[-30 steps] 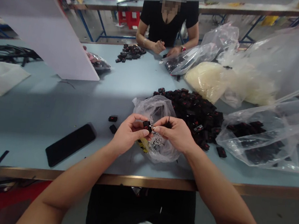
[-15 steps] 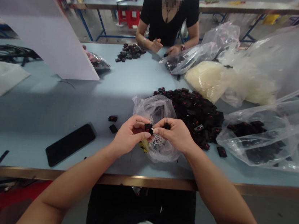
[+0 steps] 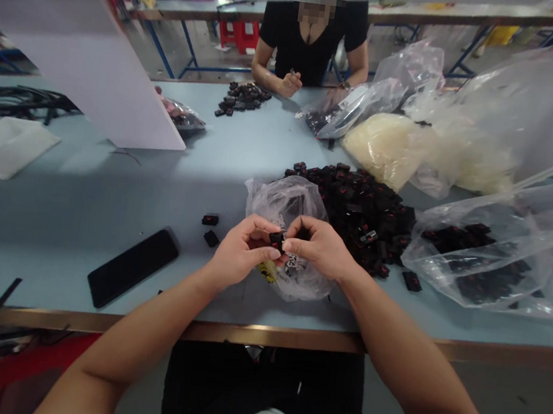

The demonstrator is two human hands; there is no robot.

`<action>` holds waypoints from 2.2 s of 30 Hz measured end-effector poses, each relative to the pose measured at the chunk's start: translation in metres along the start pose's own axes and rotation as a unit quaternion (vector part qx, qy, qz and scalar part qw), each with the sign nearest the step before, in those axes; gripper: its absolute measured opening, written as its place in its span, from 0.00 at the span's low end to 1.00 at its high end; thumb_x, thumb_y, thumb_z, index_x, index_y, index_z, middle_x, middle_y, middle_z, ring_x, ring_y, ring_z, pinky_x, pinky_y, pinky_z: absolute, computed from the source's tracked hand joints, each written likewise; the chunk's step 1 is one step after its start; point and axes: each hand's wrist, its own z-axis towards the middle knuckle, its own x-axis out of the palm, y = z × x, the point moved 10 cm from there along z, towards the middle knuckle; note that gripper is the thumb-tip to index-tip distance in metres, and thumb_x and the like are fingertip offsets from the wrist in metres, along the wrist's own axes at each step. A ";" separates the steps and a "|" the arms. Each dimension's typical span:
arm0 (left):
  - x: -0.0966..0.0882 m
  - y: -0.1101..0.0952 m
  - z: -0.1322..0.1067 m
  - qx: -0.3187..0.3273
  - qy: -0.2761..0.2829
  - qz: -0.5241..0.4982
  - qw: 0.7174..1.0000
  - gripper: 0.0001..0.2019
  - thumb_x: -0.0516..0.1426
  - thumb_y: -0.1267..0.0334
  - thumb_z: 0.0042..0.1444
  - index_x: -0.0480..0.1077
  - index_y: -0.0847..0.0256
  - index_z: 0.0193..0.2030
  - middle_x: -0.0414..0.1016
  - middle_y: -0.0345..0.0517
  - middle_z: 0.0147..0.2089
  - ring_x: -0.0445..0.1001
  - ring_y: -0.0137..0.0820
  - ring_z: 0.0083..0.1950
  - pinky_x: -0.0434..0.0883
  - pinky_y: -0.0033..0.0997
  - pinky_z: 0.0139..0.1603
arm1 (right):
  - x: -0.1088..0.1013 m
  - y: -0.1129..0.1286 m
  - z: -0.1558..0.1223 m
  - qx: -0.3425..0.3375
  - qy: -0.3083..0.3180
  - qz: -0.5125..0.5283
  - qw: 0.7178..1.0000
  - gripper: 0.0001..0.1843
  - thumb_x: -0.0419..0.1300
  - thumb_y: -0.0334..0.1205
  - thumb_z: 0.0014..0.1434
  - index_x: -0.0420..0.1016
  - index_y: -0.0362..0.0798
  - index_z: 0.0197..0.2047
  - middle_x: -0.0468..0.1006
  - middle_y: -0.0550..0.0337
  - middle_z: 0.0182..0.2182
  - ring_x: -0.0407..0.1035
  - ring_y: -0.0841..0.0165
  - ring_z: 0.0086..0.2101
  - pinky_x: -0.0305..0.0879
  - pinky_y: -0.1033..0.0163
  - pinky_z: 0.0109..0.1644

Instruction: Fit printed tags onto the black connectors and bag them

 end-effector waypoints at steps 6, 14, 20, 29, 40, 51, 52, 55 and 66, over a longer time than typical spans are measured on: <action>-0.010 -0.005 0.001 0.019 -0.052 -0.032 0.998 0.24 0.74 0.60 0.53 0.65 0.56 0.46 0.80 0.38 0.44 0.86 0.34 0.34 0.85 0.34 0.35 | -0.027 0.003 -0.001 -0.025 -0.098 -0.017 0.995 0.24 0.68 0.53 0.60 0.74 0.50 0.53 0.76 0.60 0.36 0.63 0.71 0.26 0.62 0.64 0.27; -0.011 -0.022 -0.001 0.075 -0.026 0.006 0.997 0.20 0.72 0.57 0.57 0.67 0.57 0.47 0.81 0.39 0.42 0.88 0.37 0.38 0.86 0.36 0.40 | -0.022 0.003 -0.005 -0.016 -0.062 0.054 0.996 0.34 0.68 0.48 0.62 0.67 0.58 0.69 0.80 0.55 0.46 0.69 0.71 0.24 0.59 0.66 0.19; -0.015 -0.023 -0.005 0.065 -0.036 0.084 0.994 0.19 0.73 0.53 0.55 0.71 0.57 0.44 0.84 0.43 0.37 0.89 0.40 0.40 0.85 0.36 0.41 | -0.023 0.009 -0.009 -0.027 -0.053 0.147 0.987 0.33 0.74 0.62 0.55 0.77 0.49 0.55 0.81 0.50 0.45 0.74 0.67 0.32 0.61 0.67 0.21; -0.032 -0.027 -0.013 0.085 -0.116 0.208 0.967 0.19 0.76 0.54 0.49 0.74 0.57 0.39 0.82 0.40 0.31 0.85 0.37 0.36 0.80 0.31 0.35 | -0.014 0.027 -0.016 -0.083 -0.007 0.186 0.979 0.57 0.85 0.62 0.32 0.72 0.59 0.64 0.73 0.54 0.53 0.73 0.64 0.40 0.65 0.66 0.26; -0.026 -0.014 -0.004 0.069 -0.110 0.137 0.982 0.24 0.76 0.52 0.47 0.73 0.59 0.44 0.86 0.45 0.39 0.88 0.39 0.41 0.82 0.35 0.43 | -0.017 0.033 -0.025 -0.187 -0.098 0.059 0.976 0.22 0.59 0.59 0.72 0.82 0.54 0.56 0.77 0.58 0.33 0.70 0.68 0.30 0.66 0.62 0.29; -0.013 -0.019 -0.008 0.059 -0.106 0.170 0.978 0.15 0.75 0.55 0.49 0.81 0.59 0.39 0.86 0.44 0.36 0.85 0.34 0.36 0.83 0.32 0.41 | -0.008 0.051 -0.032 -0.234 -0.103 -0.055 0.965 0.06 0.70 0.43 0.64 0.82 0.51 0.38 0.82 0.58 0.34 0.76 0.65 0.35 0.71 0.61 0.37; -0.013 -0.019 -0.008 0.060 -0.107 0.172 0.977 0.15 0.75 0.55 0.49 0.81 0.59 0.39 0.86 0.44 0.36 0.85 0.34 0.36 0.83 0.33 0.41 | -0.007 0.052 -0.033 -0.240 -0.103 -0.053 0.964 0.05 0.70 0.43 0.64 0.82 0.52 0.38 0.82 0.58 0.34 0.76 0.65 0.36 0.72 0.60 0.38; -0.014 -0.018 -0.008 0.061 -0.110 0.170 0.977 0.14 0.75 0.57 0.48 0.81 0.59 0.39 0.86 0.43 0.35 0.85 0.33 0.36 0.83 0.31 0.41 | -0.007 0.052 -0.033 -0.248 -0.105 -0.055 0.962 0.06 0.70 0.43 0.65 0.82 0.52 0.37 0.83 0.57 0.34 0.77 0.63 0.37 0.73 0.59 0.40; -0.015 -0.020 -0.008 0.067 -0.108 0.178 0.976 0.14 0.75 0.57 0.48 0.82 0.59 0.38 0.86 0.43 0.36 0.83 0.31 0.35 0.81 0.29 0.39 | -0.007 0.054 -0.034 -0.235 -0.110 -0.078 0.963 0.06 0.69 0.42 0.64 0.81 0.51 0.36 0.81 0.59 0.31 0.74 0.66 0.33 0.70 0.61 0.36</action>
